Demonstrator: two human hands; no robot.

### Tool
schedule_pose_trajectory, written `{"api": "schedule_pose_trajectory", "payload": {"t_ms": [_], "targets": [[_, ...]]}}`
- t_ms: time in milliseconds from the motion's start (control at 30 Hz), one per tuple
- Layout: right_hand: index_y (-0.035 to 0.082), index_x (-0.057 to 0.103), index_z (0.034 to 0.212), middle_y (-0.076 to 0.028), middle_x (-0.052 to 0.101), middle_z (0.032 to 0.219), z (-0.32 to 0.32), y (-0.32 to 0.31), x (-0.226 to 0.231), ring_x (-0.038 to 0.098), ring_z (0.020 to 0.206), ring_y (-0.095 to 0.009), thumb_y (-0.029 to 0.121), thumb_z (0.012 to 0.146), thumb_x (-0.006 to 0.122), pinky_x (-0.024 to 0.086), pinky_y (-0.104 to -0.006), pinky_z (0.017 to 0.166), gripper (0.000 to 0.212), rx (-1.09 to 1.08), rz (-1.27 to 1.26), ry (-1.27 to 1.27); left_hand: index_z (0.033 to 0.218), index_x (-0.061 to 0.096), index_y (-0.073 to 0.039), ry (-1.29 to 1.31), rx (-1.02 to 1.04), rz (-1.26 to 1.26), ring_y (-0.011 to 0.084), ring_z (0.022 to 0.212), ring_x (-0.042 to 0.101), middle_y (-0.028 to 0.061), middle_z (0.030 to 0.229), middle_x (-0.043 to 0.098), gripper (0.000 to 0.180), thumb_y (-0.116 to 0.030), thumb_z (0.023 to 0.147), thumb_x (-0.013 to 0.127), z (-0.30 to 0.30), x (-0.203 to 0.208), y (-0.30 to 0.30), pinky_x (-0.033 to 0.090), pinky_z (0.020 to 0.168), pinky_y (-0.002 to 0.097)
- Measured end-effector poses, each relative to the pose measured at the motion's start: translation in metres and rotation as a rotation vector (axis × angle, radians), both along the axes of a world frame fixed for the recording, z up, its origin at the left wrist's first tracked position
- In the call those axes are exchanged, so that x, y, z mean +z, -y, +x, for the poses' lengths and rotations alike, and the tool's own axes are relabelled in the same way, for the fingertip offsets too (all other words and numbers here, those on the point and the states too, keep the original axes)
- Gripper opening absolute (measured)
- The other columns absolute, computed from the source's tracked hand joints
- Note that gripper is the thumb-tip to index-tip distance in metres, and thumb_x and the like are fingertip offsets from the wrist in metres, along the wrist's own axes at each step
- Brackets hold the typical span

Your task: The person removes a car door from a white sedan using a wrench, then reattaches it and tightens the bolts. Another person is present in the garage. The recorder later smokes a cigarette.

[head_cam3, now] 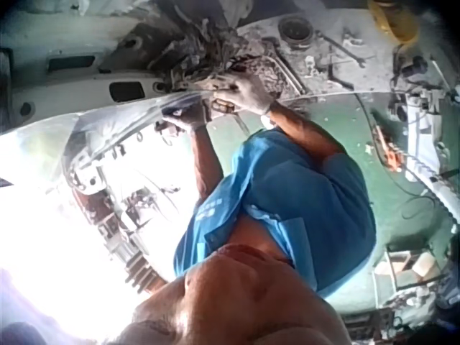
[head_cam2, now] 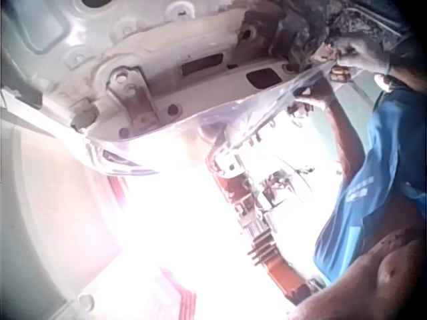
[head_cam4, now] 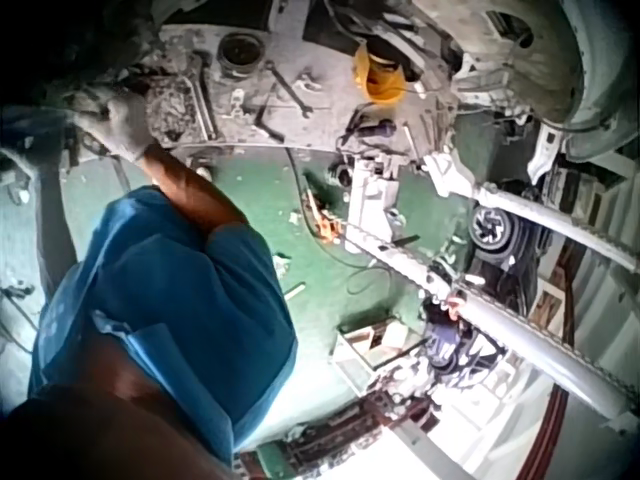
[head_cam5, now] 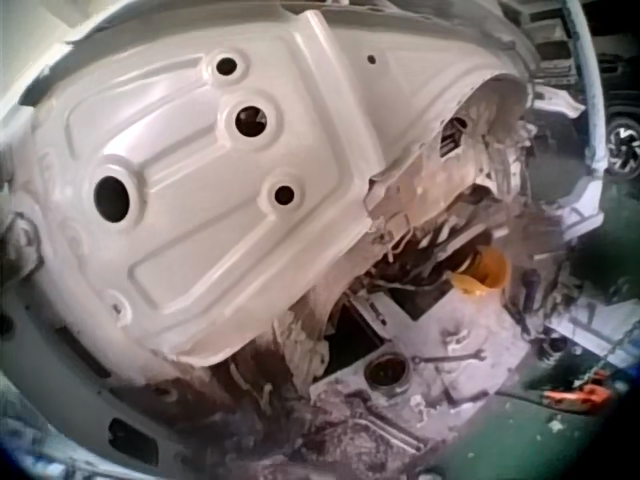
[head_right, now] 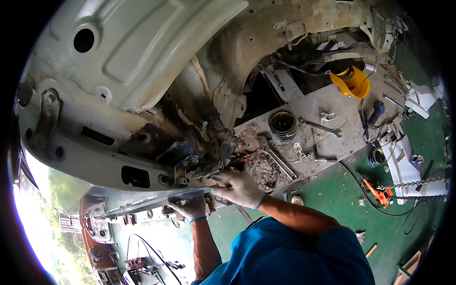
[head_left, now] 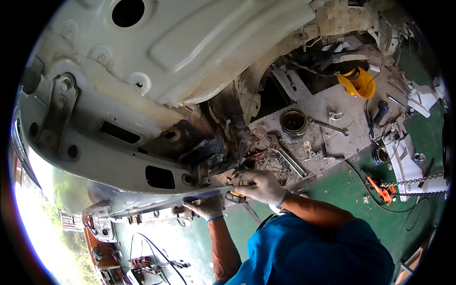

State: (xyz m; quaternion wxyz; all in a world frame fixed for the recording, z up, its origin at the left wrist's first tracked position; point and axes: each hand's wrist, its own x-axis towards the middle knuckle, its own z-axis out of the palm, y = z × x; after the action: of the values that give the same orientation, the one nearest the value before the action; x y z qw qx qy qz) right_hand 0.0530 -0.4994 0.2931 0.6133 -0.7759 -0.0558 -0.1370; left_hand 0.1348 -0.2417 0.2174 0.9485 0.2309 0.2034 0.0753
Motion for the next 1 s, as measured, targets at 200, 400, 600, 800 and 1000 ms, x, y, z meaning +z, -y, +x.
{"api": "schedule_pose_trajectory", "payload": {"t_ms": [200, 400, 600, 800, 1000], "targets": [[0.01, 0.069, 0.097, -0.009, 0.068, 0.094, 0.026, -0.047, 0.019, 0.069, 0.07, -0.029, 0.033, 0.082, 0.076, 0.056, -0.0394, 0.059, 0.029, -0.108, -0.384, 0.286, 0.141, 0.055, -0.015, 0.087, 0.009, 0.17, 0.0344, 0.128, 0.055, 0.0133, 0.143, 0.055, 0.082, -0.079, 0.093, 0.043, -0.003, 0.012, 0.02, 0.043, 0.113, 0.0538], [0.01, 0.067, 0.091, -0.008, 0.067, 0.084, 0.025, -0.05, 0.017, 0.069, 0.067, -0.028, 0.035, 0.086, 0.072, 0.055, -0.0396, 0.057, 0.026, -0.123, -0.518, 0.175, 0.131, 0.063, -0.015, 0.065, 0.052, 0.018, 0.0293, 0.113, 0.064, 0.0064, 0.126, 0.067, 0.083, -0.084, 0.088, 0.047, 0.01, -0.006, 0.014, 0.051, 0.101, 0.0499], [0.018, 0.067, 0.114, -0.009, 0.068, 0.082, -0.002, -0.029, 0.005, 0.067, 0.064, -0.03, 0.031, 0.094, 0.068, 0.052, -0.0417, 0.054, 0.024, -0.087, -0.361, 0.188, 0.148, 0.047, -0.014, -0.03, 0.019, 0.24, 0.0365, 0.133, 0.049, 0.0153, 0.148, 0.048, 0.097, -0.086, 0.083, 0.052, 0.003, -0.015, 0.005, 0.038, 0.113, 0.058], [0.014, 0.07, 0.123, -0.014, 0.072, 0.089, -0.002, -0.02, -0.032, 0.07, 0.069, -0.029, 0.024, 0.09, 0.073, 0.055, -0.0398, 0.059, 0.034, 0.032, -0.265, 0.333, 0.143, 0.051, -0.014, 0.023, -0.138, -0.001, 0.0309, 0.138, 0.042, 0.0124, 0.15, 0.048, 0.097, -0.088, 0.082, 0.05, -0.005, -0.018, -0.017, 0.031, 0.117, 0.0501], [0.007, 0.074, 0.104, -0.022, 0.071, 0.086, -0.045, -0.038, -0.103, 0.072, 0.082, -0.039, 0.025, 0.094, 0.068, 0.056, -0.0452, 0.069, 0.022, 0.243, -0.366, 0.053, 0.156, 0.036, -0.014, -0.003, -0.248, -0.009, 0.0377, 0.145, 0.037, 0.0135, 0.157, 0.043, 0.101, -0.089, 0.089, 0.028, 0.004, -0.007, -0.014, 0.025, 0.119, 0.0617]]}}
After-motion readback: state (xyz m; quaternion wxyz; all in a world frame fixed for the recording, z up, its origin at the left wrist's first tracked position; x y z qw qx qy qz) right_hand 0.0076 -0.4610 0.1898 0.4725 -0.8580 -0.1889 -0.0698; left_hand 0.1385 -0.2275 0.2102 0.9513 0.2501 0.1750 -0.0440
